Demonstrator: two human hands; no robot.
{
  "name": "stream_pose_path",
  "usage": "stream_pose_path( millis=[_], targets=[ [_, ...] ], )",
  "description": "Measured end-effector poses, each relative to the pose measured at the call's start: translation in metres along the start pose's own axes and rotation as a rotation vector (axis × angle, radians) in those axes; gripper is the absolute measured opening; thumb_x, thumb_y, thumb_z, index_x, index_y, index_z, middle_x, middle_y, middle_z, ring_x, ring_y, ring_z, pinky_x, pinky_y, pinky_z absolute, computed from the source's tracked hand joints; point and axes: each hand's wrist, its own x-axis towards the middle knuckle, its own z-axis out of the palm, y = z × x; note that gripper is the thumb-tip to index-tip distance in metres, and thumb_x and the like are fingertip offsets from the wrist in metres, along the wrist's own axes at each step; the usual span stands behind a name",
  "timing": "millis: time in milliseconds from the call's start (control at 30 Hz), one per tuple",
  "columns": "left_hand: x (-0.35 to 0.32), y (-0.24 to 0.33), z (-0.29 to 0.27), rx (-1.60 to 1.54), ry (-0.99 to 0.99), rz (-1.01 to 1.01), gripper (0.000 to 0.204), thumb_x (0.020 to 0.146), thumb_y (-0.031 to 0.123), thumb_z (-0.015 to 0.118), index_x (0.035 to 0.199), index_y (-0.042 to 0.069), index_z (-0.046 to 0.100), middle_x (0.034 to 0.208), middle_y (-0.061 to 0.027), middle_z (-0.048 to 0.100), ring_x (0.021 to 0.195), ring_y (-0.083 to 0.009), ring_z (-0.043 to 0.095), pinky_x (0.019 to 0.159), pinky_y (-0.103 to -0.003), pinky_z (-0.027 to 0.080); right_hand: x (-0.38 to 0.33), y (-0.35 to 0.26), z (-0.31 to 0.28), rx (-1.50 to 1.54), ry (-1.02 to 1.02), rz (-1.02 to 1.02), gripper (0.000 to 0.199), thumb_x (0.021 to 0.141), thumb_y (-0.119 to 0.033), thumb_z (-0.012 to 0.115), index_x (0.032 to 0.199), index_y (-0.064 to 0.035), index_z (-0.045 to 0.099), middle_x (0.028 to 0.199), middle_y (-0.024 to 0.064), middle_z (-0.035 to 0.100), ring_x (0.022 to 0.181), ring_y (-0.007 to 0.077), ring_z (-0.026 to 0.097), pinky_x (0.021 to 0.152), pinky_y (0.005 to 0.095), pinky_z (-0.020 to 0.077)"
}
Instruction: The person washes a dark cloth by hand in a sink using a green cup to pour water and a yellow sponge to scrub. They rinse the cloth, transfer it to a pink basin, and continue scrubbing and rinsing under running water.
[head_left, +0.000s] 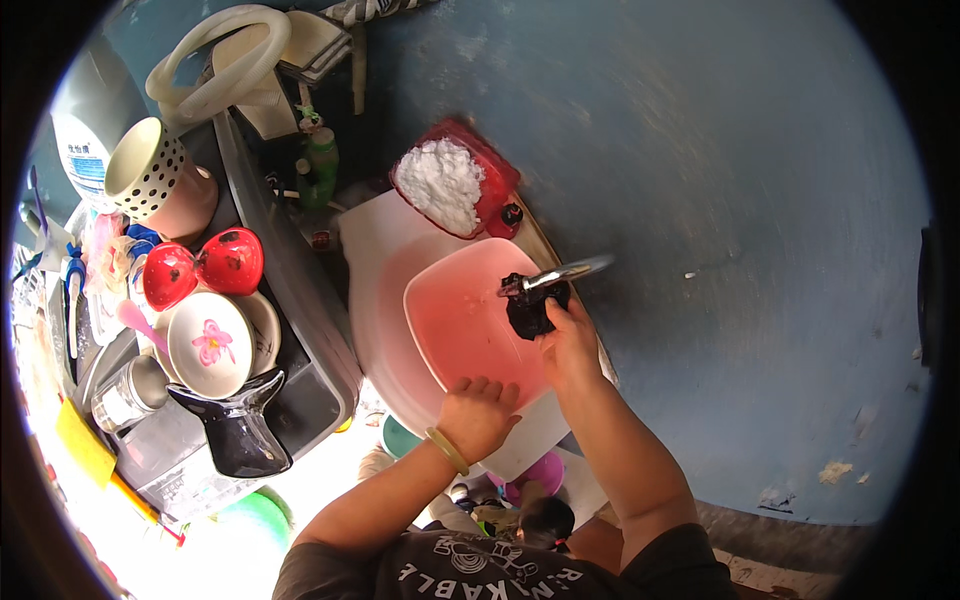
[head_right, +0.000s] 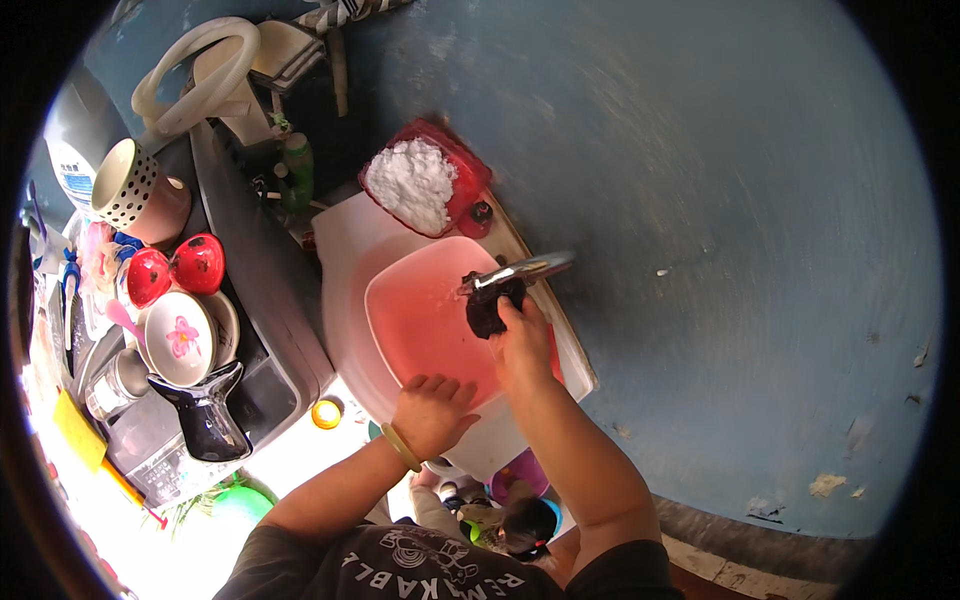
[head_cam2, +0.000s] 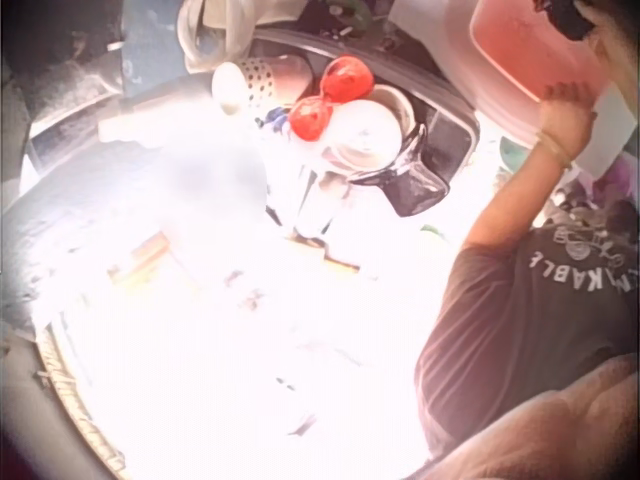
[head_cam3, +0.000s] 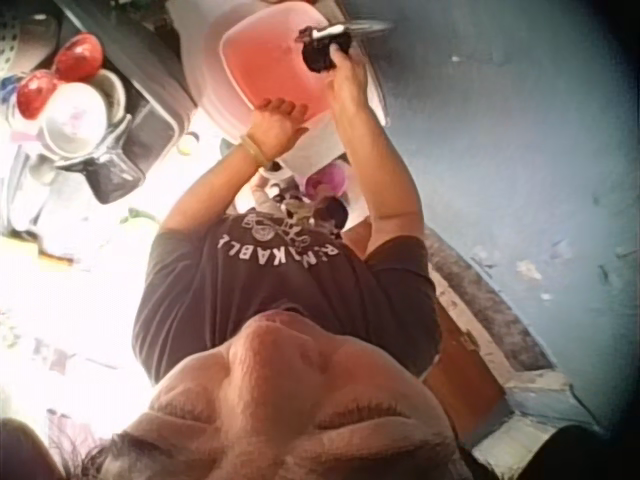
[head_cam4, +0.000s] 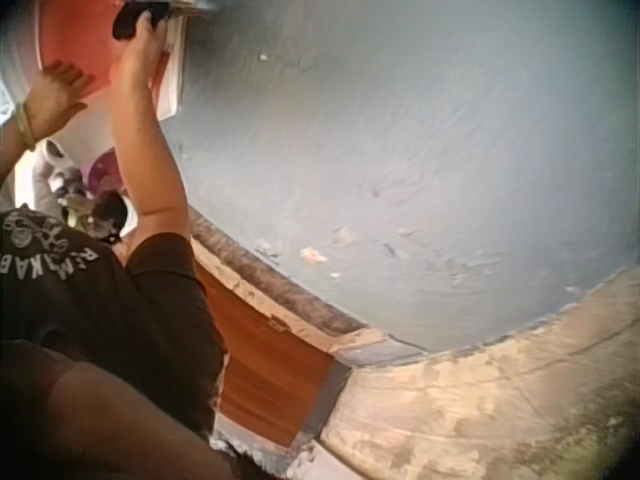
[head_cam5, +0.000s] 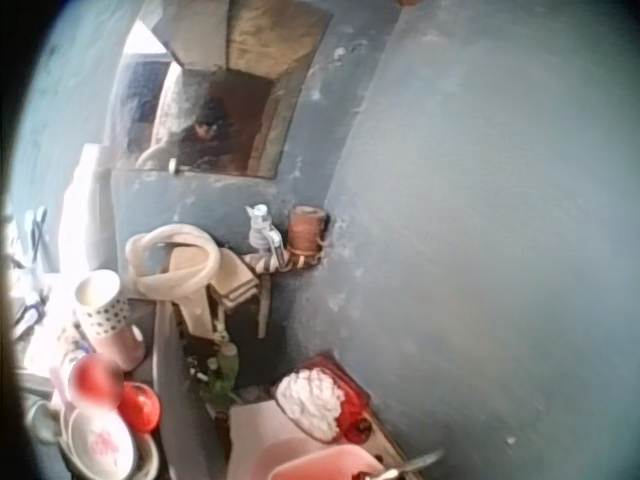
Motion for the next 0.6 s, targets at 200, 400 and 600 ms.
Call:
stream_pose_path(
  millis=[200,400,600],
  targets=[
    [-0.008,-0.013,0.021,0.006,-0.063,0.012,0.023,0.076,0.033,0.069,0.074,0.011,0.063,0.06,-0.0051,0.06,0.058,-0.0253,0.062,0.055,-0.038,0.049,0.033,0.032,0.006,0.02,0.08,-0.023,0.031,0.098,-0.011,0.055,0.128,-0.0104,0.053,0.116,0.0034,0.06,0.1,0.0132,0.059,0.082,0.0285,0.0483],
    [-0.009,-0.017,0.021,-0.047,0.006,0.086,0.017,0.081,0.027,0.063,0.074,0.011,0.064,0.059,-0.0045,0.059,0.054,-0.0237,0.061,0.05,-0.037,0.048,0.083,0.081,0.024,-0.074,0.226,-0.256,0.043,0.094,-0.012,0.061,0.135,-0.0054,0.049,0.116,0.0062,0.059,0.102,0.0166,0.056,0.091,0.0321,0.0448],
    [-0.006,-0.018,0.015,-0.117,-0.037,0.109,0.014,0.082,0.023,0.06,0.077,0.011,0.066,0.059,-0.0042,0.059,0.054,-0.0236,0.062,0.049,-0.038,0.049,0.106,0.096,0.029,-0.462,0.086,-0.382,0.037,0.09,0.0,0.06,0.127,-0.0028,0.056,0.115,0.0053,0.061,0.104,0.0166,0.057,0.096,0.0298,0.0437]
  ],
)
